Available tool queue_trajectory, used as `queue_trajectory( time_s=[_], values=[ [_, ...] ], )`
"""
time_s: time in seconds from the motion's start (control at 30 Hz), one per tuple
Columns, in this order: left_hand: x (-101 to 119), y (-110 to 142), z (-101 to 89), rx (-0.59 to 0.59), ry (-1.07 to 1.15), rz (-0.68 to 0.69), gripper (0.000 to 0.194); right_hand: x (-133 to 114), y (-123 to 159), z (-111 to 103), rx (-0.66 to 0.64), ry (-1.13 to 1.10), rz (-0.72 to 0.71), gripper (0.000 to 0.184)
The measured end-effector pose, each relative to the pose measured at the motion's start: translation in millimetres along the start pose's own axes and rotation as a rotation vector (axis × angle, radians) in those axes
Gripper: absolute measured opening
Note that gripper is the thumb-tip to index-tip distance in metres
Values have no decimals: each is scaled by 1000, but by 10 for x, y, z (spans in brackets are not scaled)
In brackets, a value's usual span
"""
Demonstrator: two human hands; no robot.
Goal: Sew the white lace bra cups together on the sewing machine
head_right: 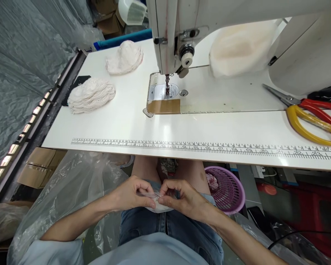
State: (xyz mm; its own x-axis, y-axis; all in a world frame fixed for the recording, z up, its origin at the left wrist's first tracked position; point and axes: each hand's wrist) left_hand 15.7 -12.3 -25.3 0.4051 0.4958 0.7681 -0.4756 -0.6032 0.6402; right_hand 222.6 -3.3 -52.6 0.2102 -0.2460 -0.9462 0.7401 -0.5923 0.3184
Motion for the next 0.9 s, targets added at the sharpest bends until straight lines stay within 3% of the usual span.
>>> queue_trajectory(
  time_s=[0.23,0.67,0.9],
  values=[
    [54,-23,-7,-4,4,11,23,47,20,-9,0,174,-39,31],
    [-29,-30,-3,-28,-151,-9,27,92,-14,8,-17,113,-2,36],
    [-61,-21,-27,-86,-126,-30,27,163,-38,-2,-71,69,-7,32]
  ],
)
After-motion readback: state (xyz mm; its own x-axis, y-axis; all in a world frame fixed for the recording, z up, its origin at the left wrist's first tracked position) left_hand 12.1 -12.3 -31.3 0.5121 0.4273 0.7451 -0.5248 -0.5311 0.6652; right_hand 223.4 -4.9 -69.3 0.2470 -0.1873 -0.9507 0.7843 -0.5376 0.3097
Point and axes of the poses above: each hand's wrist, its own y-axis away from the middle knuckle, its own z-axis out of the palm, x = y × z, and after that the axes turned 2 degrees about y, right-handed
